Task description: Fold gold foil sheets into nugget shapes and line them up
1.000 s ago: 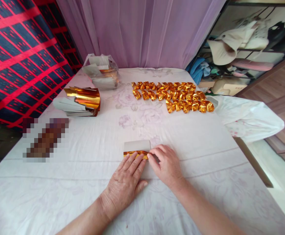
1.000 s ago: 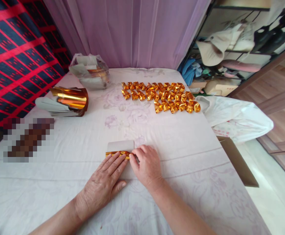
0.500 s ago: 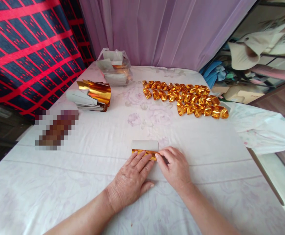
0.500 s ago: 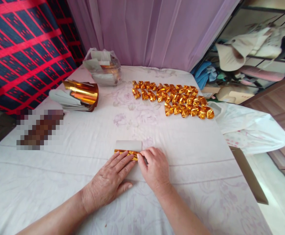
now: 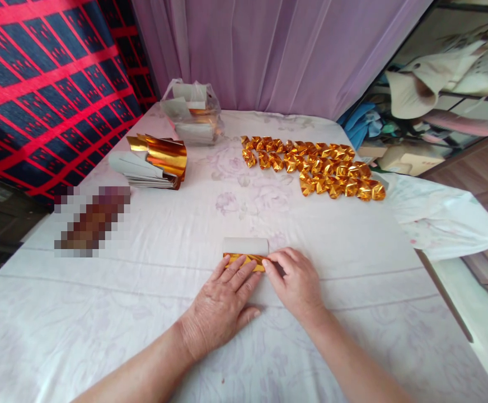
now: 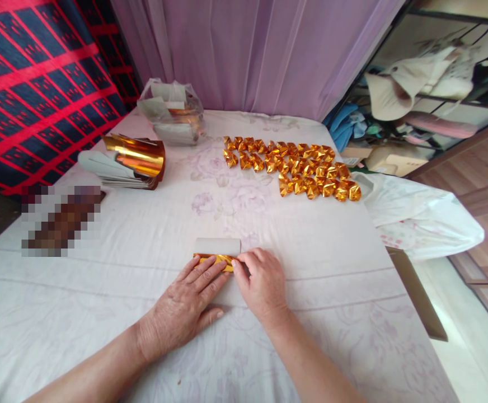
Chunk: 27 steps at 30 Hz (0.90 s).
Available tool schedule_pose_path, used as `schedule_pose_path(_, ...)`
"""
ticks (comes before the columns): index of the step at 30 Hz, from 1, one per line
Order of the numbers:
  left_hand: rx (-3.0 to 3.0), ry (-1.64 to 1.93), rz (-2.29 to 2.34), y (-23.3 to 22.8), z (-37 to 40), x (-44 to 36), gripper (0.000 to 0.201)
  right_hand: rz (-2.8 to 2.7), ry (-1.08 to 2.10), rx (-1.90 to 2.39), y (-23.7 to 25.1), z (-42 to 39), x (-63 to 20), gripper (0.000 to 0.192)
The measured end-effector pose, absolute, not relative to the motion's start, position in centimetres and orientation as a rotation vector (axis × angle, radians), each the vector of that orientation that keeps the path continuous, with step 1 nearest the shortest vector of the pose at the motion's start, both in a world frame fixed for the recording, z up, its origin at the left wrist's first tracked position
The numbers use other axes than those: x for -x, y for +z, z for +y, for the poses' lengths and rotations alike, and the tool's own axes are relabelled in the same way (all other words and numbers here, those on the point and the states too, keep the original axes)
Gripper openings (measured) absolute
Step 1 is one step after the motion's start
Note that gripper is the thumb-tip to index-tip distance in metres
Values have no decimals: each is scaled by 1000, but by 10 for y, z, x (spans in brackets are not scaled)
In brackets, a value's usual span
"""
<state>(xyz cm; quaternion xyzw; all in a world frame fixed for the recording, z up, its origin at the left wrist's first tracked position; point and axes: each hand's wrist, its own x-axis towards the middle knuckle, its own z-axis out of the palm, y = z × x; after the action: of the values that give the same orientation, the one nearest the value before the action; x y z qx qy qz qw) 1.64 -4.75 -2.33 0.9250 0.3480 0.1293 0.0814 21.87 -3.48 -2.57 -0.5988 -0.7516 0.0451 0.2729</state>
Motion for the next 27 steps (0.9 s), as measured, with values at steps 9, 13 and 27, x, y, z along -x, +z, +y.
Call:
schedule_pose_path(9,-2787,384,1032,-21,-46,-15,56,-2020,122,1627,-28,-34,-219,21)
schedule_pose_path(13,-2792,380,1022,-20,-45,-15,57,-2032,122,1640,-28,-34,-219,20)
schedule_pose_path(27,-2791,359,1043,-23,-45,-15,61,-2046,39,1642,-28,-34,-218,20)
